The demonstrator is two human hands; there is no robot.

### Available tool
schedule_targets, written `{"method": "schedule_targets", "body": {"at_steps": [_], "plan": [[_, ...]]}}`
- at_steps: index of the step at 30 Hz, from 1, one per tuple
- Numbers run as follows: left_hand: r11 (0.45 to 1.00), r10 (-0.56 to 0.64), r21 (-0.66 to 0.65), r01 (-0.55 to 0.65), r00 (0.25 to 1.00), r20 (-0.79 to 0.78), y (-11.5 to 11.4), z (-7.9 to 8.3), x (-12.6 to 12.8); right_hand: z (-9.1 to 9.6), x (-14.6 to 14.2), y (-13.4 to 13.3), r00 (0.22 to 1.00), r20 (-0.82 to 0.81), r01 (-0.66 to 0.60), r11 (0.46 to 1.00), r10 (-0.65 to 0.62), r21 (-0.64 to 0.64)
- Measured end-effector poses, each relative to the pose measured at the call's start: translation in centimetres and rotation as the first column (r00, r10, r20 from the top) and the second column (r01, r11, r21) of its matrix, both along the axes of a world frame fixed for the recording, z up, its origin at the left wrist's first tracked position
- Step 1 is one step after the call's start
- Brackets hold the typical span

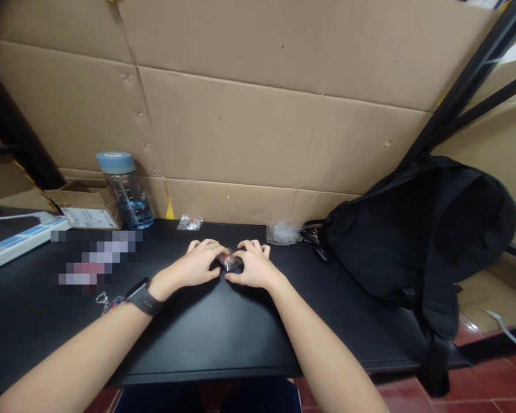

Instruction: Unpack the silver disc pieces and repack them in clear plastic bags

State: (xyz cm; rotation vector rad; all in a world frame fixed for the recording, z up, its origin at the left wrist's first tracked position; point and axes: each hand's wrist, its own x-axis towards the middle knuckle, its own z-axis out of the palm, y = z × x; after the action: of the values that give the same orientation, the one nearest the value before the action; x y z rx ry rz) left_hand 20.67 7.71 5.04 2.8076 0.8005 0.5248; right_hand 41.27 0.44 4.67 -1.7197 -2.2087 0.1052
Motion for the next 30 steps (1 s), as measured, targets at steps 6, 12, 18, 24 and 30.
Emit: {"method": "schedule_targets", "body": {"at_steps": [6,12,18,24,30], "plan": [[0.999,0.026,0.024,-0.028,0.998,0.058,0.5,-0.6,0.2,-0.6,0.3,0.3,0.999,0.015,0.051,0.998,-0.051,0.036],[0.996,0.086,-0.042,-0.080,0.981,0.175,1.1,-0.8,0.6,-0.8,0.9,0.7,0.994,-0.054,0.096,0.992,-0.092,0.081],[0.965,0.179,-0.244,-0.098,0.925,0.334,1.7,-0.4,0.7,-0.3,0.8,1.1,0.968,-0.209,0.160,0.983,-0.137,0.094],[0.908,0.181,-0.418,0.030,0.872,0.455,2.7,-1.1,0.5,0.0,1.2,1.4,0.900,-0.411,0.196,0.977,-0.143,0.089],[0.884,0.218,-0.464,0.051,0.834,0.507,2.8,-1.5,0.8,-0.4,1.2,1.5,0.866,-0.480,0.213,0.971,-0.137,0.107]]}}
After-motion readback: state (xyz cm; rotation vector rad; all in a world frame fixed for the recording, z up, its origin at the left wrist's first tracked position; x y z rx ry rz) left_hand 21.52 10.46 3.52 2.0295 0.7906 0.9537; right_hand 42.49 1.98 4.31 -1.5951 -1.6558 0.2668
